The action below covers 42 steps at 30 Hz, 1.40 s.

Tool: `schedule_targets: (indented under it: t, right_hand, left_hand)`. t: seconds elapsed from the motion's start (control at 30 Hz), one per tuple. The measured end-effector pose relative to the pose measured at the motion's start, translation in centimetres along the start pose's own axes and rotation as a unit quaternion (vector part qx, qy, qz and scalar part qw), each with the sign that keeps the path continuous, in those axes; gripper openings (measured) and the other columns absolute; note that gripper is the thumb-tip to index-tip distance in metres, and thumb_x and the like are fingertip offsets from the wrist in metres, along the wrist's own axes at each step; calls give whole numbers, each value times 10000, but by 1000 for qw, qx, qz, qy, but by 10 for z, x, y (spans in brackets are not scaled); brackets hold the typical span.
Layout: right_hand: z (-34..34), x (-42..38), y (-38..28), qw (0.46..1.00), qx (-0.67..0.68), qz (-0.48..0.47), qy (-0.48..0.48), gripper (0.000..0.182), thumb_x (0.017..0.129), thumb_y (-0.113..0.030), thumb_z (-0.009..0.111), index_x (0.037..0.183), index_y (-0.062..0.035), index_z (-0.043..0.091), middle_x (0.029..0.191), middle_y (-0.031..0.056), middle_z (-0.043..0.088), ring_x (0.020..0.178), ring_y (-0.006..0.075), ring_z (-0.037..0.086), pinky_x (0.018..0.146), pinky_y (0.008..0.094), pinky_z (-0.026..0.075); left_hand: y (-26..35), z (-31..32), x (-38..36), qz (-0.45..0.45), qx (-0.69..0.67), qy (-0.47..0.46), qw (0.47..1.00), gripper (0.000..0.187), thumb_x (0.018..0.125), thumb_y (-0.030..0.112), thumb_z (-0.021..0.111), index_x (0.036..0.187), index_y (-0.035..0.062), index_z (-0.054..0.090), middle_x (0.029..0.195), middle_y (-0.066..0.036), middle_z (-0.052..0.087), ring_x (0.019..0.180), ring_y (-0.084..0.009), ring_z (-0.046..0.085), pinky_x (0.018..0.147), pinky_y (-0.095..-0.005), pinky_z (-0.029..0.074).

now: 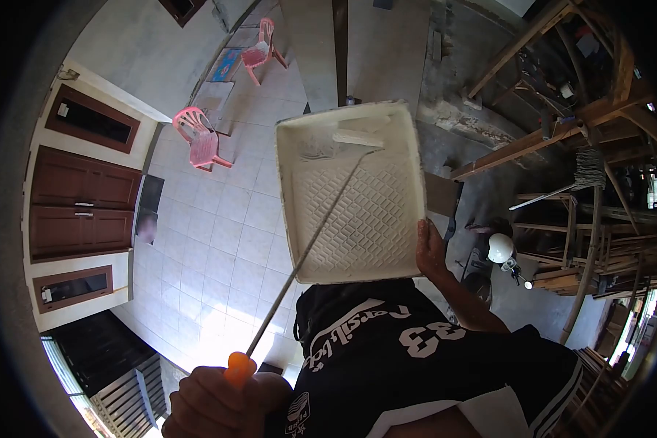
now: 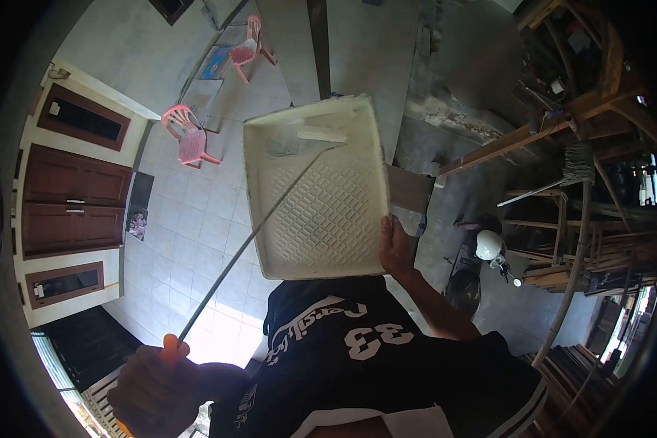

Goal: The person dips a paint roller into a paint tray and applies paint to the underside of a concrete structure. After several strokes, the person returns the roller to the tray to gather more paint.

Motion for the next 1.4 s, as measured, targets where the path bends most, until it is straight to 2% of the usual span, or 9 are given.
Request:
schedule_targets:
  t: [0.43,0.63,0.73,0.9,1.0,1.1,1.17,1.33,1.4]
  right_hand:
    - [-7,5,-1,991,-25,91,-97,476,971,-362,313,1200,48,389,949,304,570,906,403,590,777,439,438]
    - [-8,14,-21,996,-29,45,-69,535,960,-336,365,1325,33,235,1049,330,534,955,392,576,816,432,432]
    - [-7,22,-20,995,-85,-56,21,532,957,-321,378,1337,21,230,1179,306,451,1113,362,486,889,423,396]
    - [-45,33,-101,983,52,-158,81,445,954,-281,390,1268,30,333,1209,195,404,1181,306,394,987,413,333]
    - [-94,23,-172,916,131,-368,90,380,941,-282,400,1177,14,440,1228,149,399,1143,282,426,1011,411,326]
    - [-132,-11,-237,794,276,-535,77,499,894,-540,375,1134,-141,553,1198,136,445,1118,248,452,878,447,423]
    - [-148,-39,-257,775,275,-569,16,452,875,-569,414,1112,-219,575,1114,18,515,997,144,516,777,334,451]
    - [-144,-46,-294,673,327,-663,-13,382,930,-457,382,1300,-376,431,756,-2,460,610,93,460,565,286,417]
    - [-142,-45,-278,668,352,-652,-68,86,861,-288,541,890,-230,484,708,-20,559,607,109,562,588,249,454]
  left_hand:
    - [-9,6,10,-48,-5,-58,997,335,906,199,445,584,141,371,495,41,328,446,-92,285,449,-258,256]
    - [-10,12,9,-59,0,-87,994,334,917,206,434,594,144,373,501,43,322,466,-90,293,455,-259,261]
    - [-10,14,8,-56,0,-89,994,335,917,201,429,592,145,370,502,44,324,467,-91,293,455,-261,261]
    - [-12,11,12,-53,-7,-108,993,336,899,187,439,572,145,370,494,46,331,450,-90,287,447,-261,260]
    - [-9,4,11,-46,10,-107,993,347,895,195,451,562,151,363,475,41,348,419,-92,303,429,-264,286]
    - [-5,-2,9,-33,40,-84,995,362,897,210,461,556,158,353,451,34,369,381,-97,329,404,-270,322]
    - [-4,-1,9,-32,36,-86,995,362,895,210,464,554,159,352,450,34,371,378,-96,328,403,-269,322]
    - [-14,8,15,-55,-27,-132,989,342,882,186,459,554,152,367,485,48,340,426,-83,283,441,-250,262]
    - [-15,10,15,-53,-14,-108,993,348,882,192,463,550,155,365,483,50,344,419,-80,282,439,-246,263]
Point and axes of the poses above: each hand's wrist, its own x-axis towards the middle knuckle, its own z-axis out of the palm, y = z × x, the point moved 5 cm from there along x, towards the middle knuckle
